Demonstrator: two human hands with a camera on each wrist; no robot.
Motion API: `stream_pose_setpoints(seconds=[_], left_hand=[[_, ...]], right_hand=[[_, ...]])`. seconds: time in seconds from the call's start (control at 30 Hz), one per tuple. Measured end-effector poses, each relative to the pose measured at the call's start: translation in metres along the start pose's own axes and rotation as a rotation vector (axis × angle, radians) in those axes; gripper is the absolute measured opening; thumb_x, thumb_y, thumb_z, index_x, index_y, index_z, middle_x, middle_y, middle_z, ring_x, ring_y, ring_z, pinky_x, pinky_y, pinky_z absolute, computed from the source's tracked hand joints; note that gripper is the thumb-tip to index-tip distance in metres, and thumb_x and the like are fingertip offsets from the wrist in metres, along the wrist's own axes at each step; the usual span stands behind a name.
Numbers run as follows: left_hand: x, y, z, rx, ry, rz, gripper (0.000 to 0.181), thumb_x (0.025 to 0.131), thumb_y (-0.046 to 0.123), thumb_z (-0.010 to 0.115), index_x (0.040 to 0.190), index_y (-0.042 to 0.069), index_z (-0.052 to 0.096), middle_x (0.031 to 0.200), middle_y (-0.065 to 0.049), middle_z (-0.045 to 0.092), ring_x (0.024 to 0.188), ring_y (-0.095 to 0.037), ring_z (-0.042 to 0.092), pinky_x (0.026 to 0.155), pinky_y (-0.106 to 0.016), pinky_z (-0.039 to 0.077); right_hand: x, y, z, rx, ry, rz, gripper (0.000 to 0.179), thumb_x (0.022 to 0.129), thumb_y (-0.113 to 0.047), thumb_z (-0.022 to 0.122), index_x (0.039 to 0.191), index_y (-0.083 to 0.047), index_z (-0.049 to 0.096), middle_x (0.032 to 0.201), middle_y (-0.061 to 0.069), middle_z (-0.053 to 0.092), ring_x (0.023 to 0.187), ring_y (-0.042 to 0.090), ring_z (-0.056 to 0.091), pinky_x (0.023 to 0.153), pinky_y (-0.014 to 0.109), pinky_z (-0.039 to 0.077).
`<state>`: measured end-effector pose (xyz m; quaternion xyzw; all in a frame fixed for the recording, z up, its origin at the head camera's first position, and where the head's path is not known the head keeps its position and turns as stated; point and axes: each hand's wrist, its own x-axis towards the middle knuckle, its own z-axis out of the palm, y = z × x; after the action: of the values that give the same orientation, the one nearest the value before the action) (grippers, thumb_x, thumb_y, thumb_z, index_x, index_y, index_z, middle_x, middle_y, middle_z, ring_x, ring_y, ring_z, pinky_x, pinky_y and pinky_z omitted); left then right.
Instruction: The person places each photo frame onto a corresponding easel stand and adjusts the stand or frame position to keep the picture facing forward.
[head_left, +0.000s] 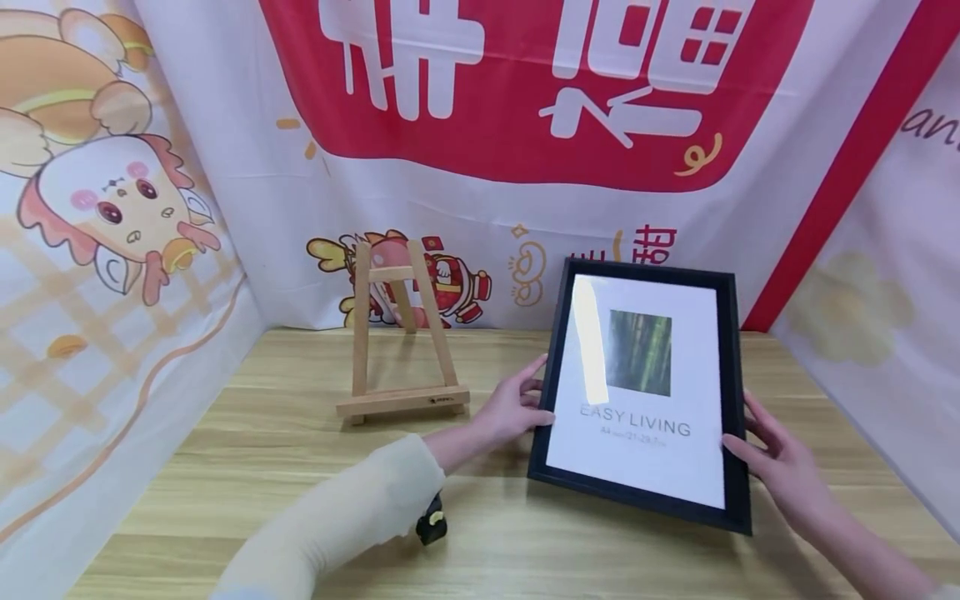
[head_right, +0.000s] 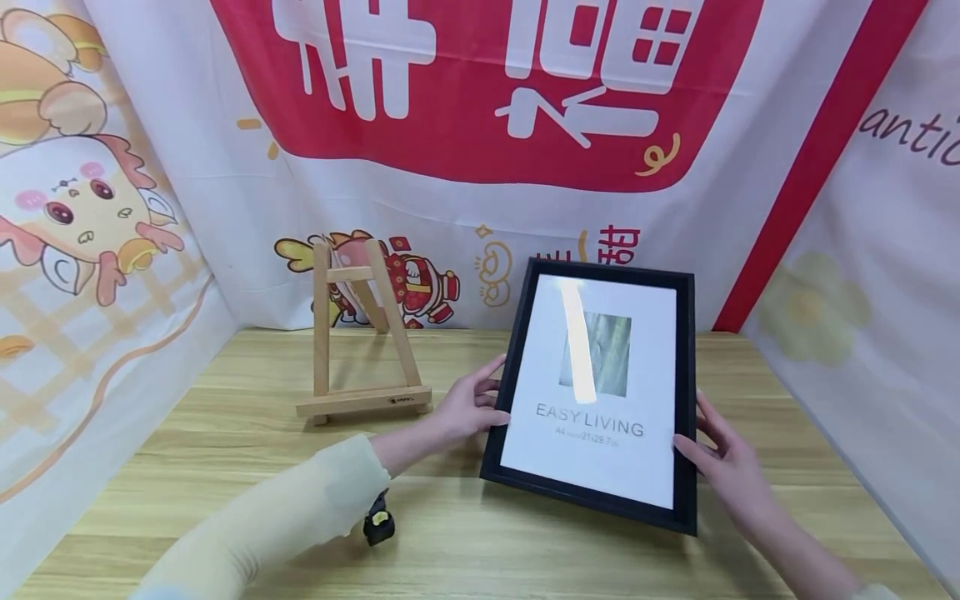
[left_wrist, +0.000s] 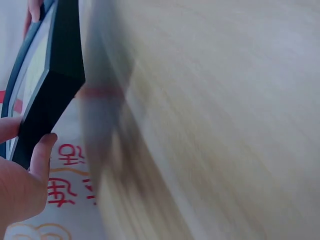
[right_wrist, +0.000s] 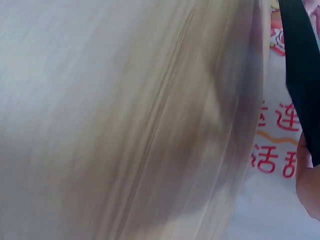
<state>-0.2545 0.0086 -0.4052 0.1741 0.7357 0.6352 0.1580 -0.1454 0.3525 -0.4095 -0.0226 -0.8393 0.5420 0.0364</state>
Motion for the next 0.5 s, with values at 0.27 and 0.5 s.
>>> stream_pose_setpoints(seconds=[0.27,0.5], left_hand=[[-0.028,0.007,-0.032,0.041,0.046,0.083,0.094,0.084,-0.011,0.067,0.154,0.036,0.024,0.137,-0.014,0.05,0.094,-0.023,0.065,0.081,-0.033,0.057],[-0.049,0.007,-0.051,0.111,0.102,0.171,0.094,0.085,-0.009,0.067,0.153,0.04,0.023,0.138,-0.011,0.049,0.098,-0.023,0.064,0.082,-0.032,0.056]], right_hand=[[0.006,-0.018,0.03,0.013,0.038,-0.14,0.075,0.098,-0.018,0.059,0.156,-0.025,0.011,0.151,0.032,0.025,0.101,-0.013,0.046,0.078,0.011,0.05],[0.013,-0.03,0.053,0.025,0.069,-0.239,0.074,0.097,-0.015,0.061,0.156,-0.025,0.018,0.146,0.029,0.035,0.107,-0.009,0.047,0.082,0.01,0.048]])
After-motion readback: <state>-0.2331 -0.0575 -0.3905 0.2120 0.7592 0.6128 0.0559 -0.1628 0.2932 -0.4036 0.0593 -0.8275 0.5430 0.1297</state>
